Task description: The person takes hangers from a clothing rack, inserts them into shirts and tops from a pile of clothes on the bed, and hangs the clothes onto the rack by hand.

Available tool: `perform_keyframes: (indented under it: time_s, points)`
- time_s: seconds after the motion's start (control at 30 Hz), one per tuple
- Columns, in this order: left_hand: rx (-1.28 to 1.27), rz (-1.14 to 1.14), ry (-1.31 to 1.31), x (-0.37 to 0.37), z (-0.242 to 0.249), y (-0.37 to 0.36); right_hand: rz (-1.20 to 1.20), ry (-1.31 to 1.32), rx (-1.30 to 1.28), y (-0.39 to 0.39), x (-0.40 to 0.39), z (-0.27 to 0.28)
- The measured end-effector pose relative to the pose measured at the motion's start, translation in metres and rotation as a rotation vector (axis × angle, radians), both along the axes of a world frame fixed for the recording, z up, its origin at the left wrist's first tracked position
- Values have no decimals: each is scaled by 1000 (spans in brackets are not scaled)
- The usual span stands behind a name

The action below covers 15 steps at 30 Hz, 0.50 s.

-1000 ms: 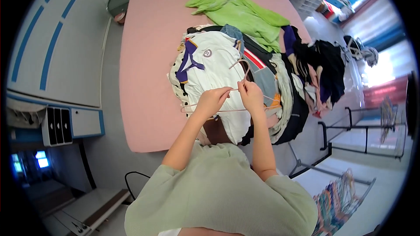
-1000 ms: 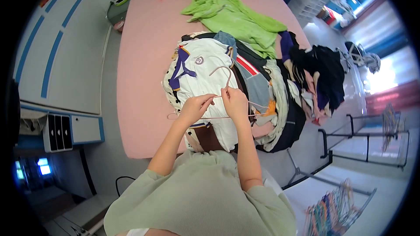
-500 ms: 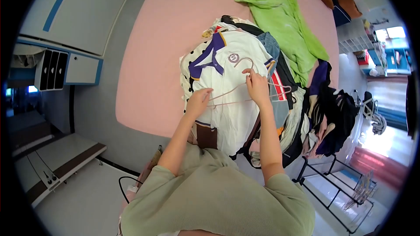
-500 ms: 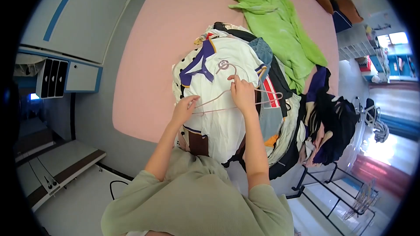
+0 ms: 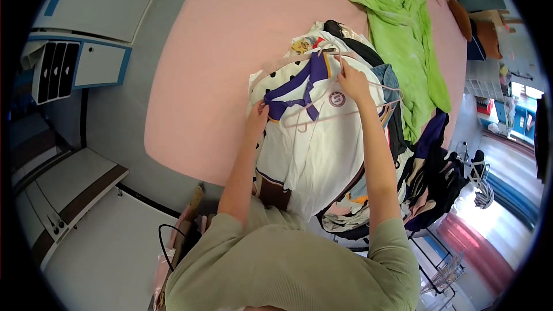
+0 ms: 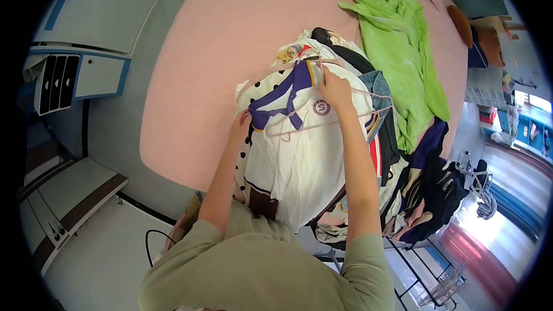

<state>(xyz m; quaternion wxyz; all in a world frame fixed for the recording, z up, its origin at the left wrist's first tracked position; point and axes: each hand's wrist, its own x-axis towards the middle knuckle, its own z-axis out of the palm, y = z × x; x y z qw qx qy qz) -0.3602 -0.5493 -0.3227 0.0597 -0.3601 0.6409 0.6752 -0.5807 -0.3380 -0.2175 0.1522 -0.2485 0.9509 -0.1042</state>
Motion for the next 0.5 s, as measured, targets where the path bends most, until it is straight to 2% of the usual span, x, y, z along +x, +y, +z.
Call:
perform_keyframes:
  time_s: [0.07, 0.13, 0.17, 0.2, 0.23, 0.27, 0.33, 0.37, 0.43, 0.47, 0.5]
  points:
    - [98, 47, -15, -11, -5, 2, -100, -25, -123, -23, -11, 7]
    - [93, 148, -26, -20, -23, 5, -161, -48, -84, -44, -17, 0]
    - [92, 148, -28, -24, -28, 5, -163, -22, -7, -50, -18, -7]
    - [20, 128, -134, -28, -29, 5, -165, 4, 71, -54, -21, -14]
    - [-51, 107, -241, -29, -29, 5, -153, -91, 183, -56, -25, -19]
    - [-51, 106, -240, -31, -28, 5, -154, -91, 183, -55, -24, -23]
    - [-225, -141, -230, -28, -24, 2, -214, -36, 180, -56, -16, -22]
    - [-230, -143, -231, -26, -20, 0, -241, 68, 106, -54, -9, -20]
    - [-310, -265, -111, -26, -9, -2, -261, 68, 81, -44, -3, -14]
    - [-313, -270, -98, -25, -2, 2, -279, 69, 62, -38, 0, -9]
    - [-419, -135, 33, -22, 15, 7, -301, 103, 14, -32, 4, -4]
